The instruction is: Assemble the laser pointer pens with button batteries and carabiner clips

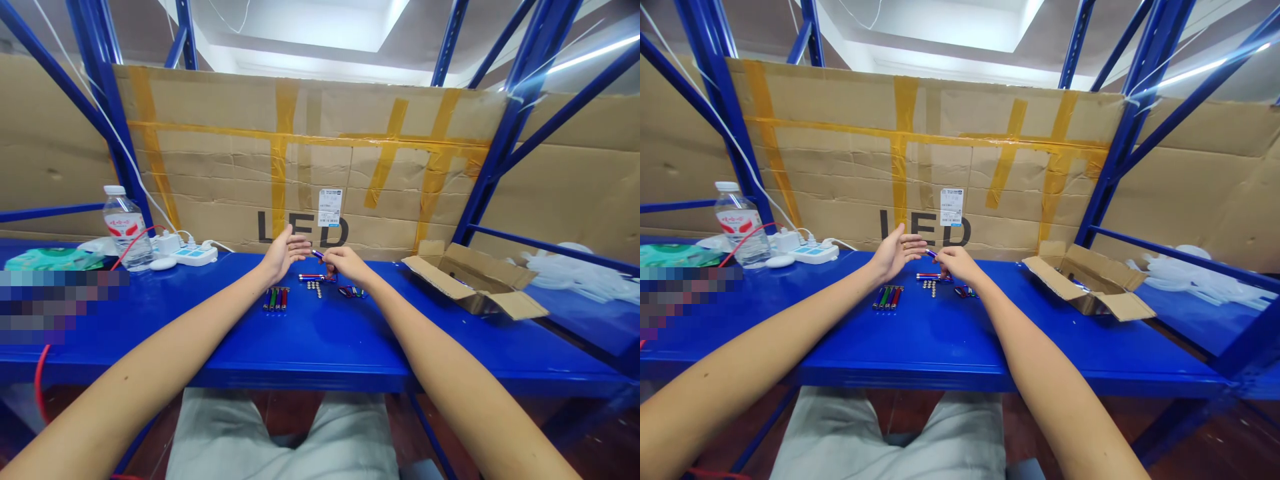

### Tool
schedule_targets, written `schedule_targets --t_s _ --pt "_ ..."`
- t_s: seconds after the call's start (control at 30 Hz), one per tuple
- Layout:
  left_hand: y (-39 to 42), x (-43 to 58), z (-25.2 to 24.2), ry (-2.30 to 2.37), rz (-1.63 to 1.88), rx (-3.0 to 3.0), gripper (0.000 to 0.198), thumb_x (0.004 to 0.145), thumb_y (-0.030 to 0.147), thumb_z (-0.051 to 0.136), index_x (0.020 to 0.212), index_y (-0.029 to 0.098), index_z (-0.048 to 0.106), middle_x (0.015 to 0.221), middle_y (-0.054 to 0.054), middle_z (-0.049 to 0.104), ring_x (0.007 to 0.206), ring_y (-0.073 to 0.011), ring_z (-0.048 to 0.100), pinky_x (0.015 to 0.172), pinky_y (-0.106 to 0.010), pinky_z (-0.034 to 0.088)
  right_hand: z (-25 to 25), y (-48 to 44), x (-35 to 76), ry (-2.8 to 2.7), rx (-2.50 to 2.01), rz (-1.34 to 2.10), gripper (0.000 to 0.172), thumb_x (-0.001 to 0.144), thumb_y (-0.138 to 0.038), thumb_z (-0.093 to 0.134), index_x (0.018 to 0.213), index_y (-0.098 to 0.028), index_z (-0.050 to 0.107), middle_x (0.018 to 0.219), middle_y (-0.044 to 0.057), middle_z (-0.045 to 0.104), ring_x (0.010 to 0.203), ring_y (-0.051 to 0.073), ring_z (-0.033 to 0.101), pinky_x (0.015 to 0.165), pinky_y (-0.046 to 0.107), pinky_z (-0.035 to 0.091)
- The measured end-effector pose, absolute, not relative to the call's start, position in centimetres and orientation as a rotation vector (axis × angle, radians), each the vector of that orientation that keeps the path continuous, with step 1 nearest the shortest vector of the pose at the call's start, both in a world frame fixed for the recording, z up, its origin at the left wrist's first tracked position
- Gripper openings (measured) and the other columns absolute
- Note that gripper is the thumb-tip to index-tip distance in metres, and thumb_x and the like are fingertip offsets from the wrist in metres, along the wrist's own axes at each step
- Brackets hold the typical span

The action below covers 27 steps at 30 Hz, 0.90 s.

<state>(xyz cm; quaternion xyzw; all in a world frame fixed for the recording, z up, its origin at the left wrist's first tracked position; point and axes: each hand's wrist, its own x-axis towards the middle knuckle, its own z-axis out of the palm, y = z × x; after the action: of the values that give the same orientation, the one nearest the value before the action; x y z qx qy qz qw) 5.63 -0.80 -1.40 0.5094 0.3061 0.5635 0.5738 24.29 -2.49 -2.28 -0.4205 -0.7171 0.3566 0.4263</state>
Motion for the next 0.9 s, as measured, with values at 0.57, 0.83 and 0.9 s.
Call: schedule_targets --t_s 0.57,0.83,0.9 --pt "-0.46 4.72 -1.29 0.705 1.218 1.231 0.073 0.092 0.067 0.027 0.112 0.008 0.065 0.12 -0.023 0.066 0.112 -0.0292 0.064 0.088 -0.035 0.052 -1.96 -2.52 24.85 -1.908 -1.35 0.432 0.02 0.079 -0.027 0.053 0.067 -0.015 0.065 0.048 -0.001 0.054 0.051 0.013 0.052 0.054 0.025 0.038" --pt "-0.1 4.45 -1.41 0.742 1.218 1.251 0.073 0.092 0.067 0.025 0.112 0.009 0.065 0.123 -0.023 0.065 0.113 -0.0297 0.063 0.086 -0.035 0.052 -1.85 -2.44 25.19 -1.92 -1.363 0.333 0.022 0.078 -0.026 0.05 0.066 -0.015 0.065 0.053 0.001 0.055 0.056 0.014 0.051 0.059 0.026 0.037" --pt "-0.06 4.45 -1.42 0.739 1.22 1.243 0.072 0.092 0.067 0.026 0.109 0.01 0.066 0.12 -0.022 0.066 0.112 -0.0295 0.064 0.087 -0.035 0.052 -1.9 -2.48 25.17 -1.911 -1.359 0.336 0.022 0.078 -0.027 0.05 0.066 -0.015 0.065 0.052 0.0 0.054 0.056 0.014 0.051 0.058 0.025 0.037"
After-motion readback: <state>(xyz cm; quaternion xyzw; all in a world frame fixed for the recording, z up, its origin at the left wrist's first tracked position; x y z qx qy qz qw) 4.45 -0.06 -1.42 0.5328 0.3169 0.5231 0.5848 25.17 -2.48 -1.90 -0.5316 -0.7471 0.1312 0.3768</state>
